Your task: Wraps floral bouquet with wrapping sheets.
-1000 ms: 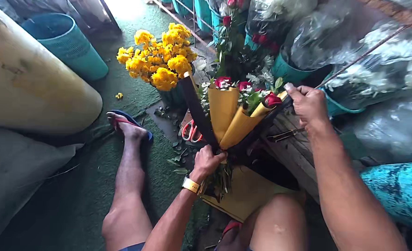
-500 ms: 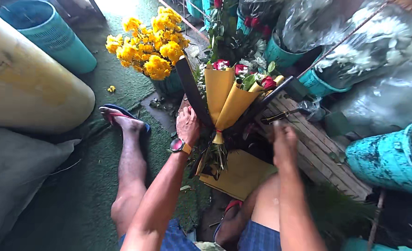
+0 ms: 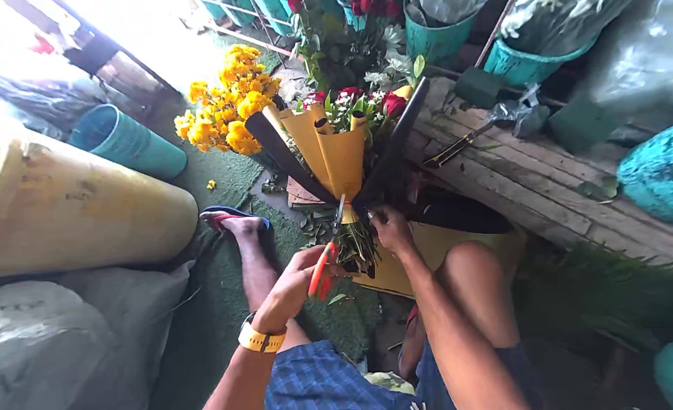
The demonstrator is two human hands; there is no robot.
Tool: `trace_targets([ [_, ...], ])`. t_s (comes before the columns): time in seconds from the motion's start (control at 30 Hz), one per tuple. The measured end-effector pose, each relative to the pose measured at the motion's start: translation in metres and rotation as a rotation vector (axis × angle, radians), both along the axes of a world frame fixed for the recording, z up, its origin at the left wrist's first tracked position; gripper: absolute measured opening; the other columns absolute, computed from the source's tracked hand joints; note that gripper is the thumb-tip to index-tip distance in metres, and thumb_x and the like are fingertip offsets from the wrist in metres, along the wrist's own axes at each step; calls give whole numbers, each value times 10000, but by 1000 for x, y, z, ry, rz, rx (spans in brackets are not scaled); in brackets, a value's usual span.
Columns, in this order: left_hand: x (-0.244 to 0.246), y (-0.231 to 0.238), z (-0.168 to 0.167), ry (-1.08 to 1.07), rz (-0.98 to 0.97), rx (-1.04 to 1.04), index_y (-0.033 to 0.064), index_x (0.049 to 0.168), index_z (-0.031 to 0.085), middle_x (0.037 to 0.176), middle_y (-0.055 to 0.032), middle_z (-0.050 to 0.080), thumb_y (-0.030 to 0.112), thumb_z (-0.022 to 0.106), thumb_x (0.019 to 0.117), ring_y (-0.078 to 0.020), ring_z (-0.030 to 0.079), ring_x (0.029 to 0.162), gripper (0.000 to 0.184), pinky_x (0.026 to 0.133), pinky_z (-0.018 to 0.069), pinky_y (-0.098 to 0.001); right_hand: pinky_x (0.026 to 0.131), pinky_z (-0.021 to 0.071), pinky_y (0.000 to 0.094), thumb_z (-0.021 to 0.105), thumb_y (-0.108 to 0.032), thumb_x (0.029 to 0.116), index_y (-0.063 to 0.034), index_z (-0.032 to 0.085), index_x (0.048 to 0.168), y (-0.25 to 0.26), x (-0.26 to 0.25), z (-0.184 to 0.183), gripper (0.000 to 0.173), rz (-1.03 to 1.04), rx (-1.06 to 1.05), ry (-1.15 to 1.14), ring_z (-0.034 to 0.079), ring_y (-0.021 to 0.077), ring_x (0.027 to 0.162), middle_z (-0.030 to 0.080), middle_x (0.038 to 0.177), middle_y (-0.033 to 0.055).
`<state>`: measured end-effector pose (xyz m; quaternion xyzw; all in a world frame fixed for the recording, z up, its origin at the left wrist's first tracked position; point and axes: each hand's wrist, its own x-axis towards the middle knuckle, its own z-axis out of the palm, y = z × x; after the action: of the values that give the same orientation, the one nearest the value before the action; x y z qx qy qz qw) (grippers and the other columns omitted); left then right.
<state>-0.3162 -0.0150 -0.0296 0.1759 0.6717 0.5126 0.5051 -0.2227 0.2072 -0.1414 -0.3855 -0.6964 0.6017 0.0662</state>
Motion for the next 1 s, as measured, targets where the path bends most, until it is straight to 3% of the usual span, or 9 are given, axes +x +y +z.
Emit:
trace_targets([
  [0.1, 2, 32, 9, -118, -64, -111, -3, 1080, 675, 773, -119, 713, 173, 609, 953, -180, 675, 601, 226, 533, 576, -317, 934, 558, 475, 563, -276, 1047, -94, 683, 1215, -2, 1, 5, 274, -2, 6, -8, 694, 230, 1001, 720, 1073, 100],
  [0.2, -7, 51, 10, -134, -80, -189, 4, 965, 682, 721, -107, 695, 160, 614, 952, -187, 677, 596, 171, 554, 589, -332, 947, 553, 483, 553, -271, 1051, -90, 678, 1223, -4, 3, 5, 279, 6, 13, 1, 693, 242, 1025, 719, 1097, 111],
  [0.53, -6, 62, 3, -9, -82, -204, -2, 946, 677, 638, -55, 633, 139, 683, 922, -128, 588, 480, 144, 444, 514, -268, 976, 529, 518, 522, -293, 1066, -77, 669, 1248, -2, 3, 8, 318, -25, 63, -89, 679, 301, 1083, 710, 1132, 150],
  [0.63, 2, 35, 16, 144, -159, -212, 17, 1066, 692, 749, -54, 672, 207, 693, 926, -147, 615, 566, 236, 504, 535, -294, 974, 525, 575, 572, -342, 1042, -89, 645, 1305, 7, 8, -4, 372, -125, 128, -171, 666, 349, 1120, 686, 1214, 180],
  [0.73, 1, -14, 26, 280, -46, -244, 40, 1278, 606, 908, -96, 731, 205, 741, 887, -205, 698, 680, 445, 581, 602, -349, 1001, 464, 644, 670, -418, 959, -141, 521, 1484, 17, 14, -6, 612, -192, 337, -288, 575, 421, 1246, 537, 1441, 210],
  [0.8, -18, -30, 14, 551, 41, -363, 58, 1329, 549, 898, -81, 728, 222, 722, 912, -203, 703, 685, 480, 607, 613, -387, 1038, 473, 593, 638, -409, 983, -124, 568, 1439, 12, 11, 1, 542, -162, 343, -236, 595, 377, 1250, 592, 1401, 181],
  [0.87, -47, -15, -7, 817, 50, -580, 72, 1341, 561, 926, -126, 701, 304, 652, 964, -286, 692, 801, 451, 741, 580, -523, 1057, 498, 495, 588, -379, 1024, -94, 657, 1316, -3, 6, 6, 414, -100, 179, -125, 630, 275, 1214, 669, 1286, 137],
  [0.93, -73, 22, -26, 927, 65, -735, 90, 1358, 568, 1033, -205, 706, 355, 585, 1006, -401, 694, 980, 440, 861, 538, -631, 1023, 528, 435, 586, -336, 1036, -78, 681, 1273, -20, -2, 5, 362, -131, 17, 8, 654, 207, 1162, 695, 1227, 118],
  [1.0, -95, 57, -51, 983, 81, -713, 74, 1330, 586, 1121, -218, 694, 334, 558, 1023, -416, 663, 1100, 403, 938, 517, -623, 1016, 536, 404, 599, -287, 1036, -61, 686, 1268, -32, -7, 4, 335, -199, -46, 113, 655, 174, 1156, 697, 1231, 110],
])
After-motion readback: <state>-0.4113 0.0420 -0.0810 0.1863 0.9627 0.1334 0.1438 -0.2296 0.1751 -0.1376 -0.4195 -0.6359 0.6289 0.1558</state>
